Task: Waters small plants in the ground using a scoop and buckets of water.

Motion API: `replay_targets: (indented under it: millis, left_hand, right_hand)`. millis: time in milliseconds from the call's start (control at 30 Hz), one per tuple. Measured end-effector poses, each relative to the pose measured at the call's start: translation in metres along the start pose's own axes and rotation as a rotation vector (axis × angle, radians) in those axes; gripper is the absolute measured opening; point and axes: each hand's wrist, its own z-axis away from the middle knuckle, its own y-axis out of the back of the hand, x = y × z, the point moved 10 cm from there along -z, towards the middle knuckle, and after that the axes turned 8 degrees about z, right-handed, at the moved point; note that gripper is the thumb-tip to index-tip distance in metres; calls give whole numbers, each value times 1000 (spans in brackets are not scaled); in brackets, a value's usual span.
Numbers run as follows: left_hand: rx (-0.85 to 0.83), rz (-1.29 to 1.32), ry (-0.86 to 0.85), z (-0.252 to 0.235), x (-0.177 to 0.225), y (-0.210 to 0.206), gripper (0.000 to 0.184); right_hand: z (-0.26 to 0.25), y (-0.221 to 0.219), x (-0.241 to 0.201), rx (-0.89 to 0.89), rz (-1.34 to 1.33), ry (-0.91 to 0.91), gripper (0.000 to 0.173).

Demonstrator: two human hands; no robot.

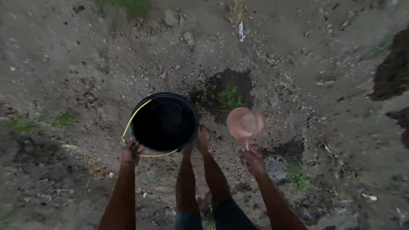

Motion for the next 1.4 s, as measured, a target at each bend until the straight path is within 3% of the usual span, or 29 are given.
replay_targets:
  millis: [67, 200, 267, 333, 433, 533, 667, 767, 900, 1067, 1200, 1400]
  left_hand:
    - [7, -4, -1, 10, 0, -4, 22]
    - [-28, -40, 14, 46, 12, -33, 35]
    - [-60, -45, 32, 59, 14, -42, 39]
    - [-78, -23, 58, 64, 11, -46, 39]
    - [-112, 35, 113, 69, 4, -47, 38]
    - [-128, 85, 158, 74, 3, -47, 38]
    - [-172, 129, 157, 78, 10, -45, 35]
    - [-155, 185, 158, 84, 18, -38, 32]
    - [-41, 342, 169, 94, 29, -4, 20]
    - [71, 479, 136, 102, 40, 37, 10]
    - [197, 505, 104, 93, 44, 69, 19]
    - [435, 576, 108, 81, 48, 119, 17]
  right_hand:
    - [13, -39, -33, -198, 483, 146, 22]
    - [-13, -167, -73, -623, 1453, 367, 53]
    - [-47, -224, -84, -620, 1663, 475, 59]
    - [-83, -265, -92, -551, 1748, 529, 52]
    - [-108, -292, -82, -580, 1820, 321, 53]
    - [-102, -302, -42, -771, 1605, 82, 53]
    - [-96, -299, -22, -809, 875, -249, 33]
    - [-68, -293, -24, -893, 454, -417, 34]
    - [-25, -300, -47, -986, 213, -291, 30]
    - [-1, -309, -121, -849, -43, -149, 32]
    - [-31, -332, -214, -643, 4, 26, 33]
    - [-128, -381, -324, -410, -59, 47, 21]
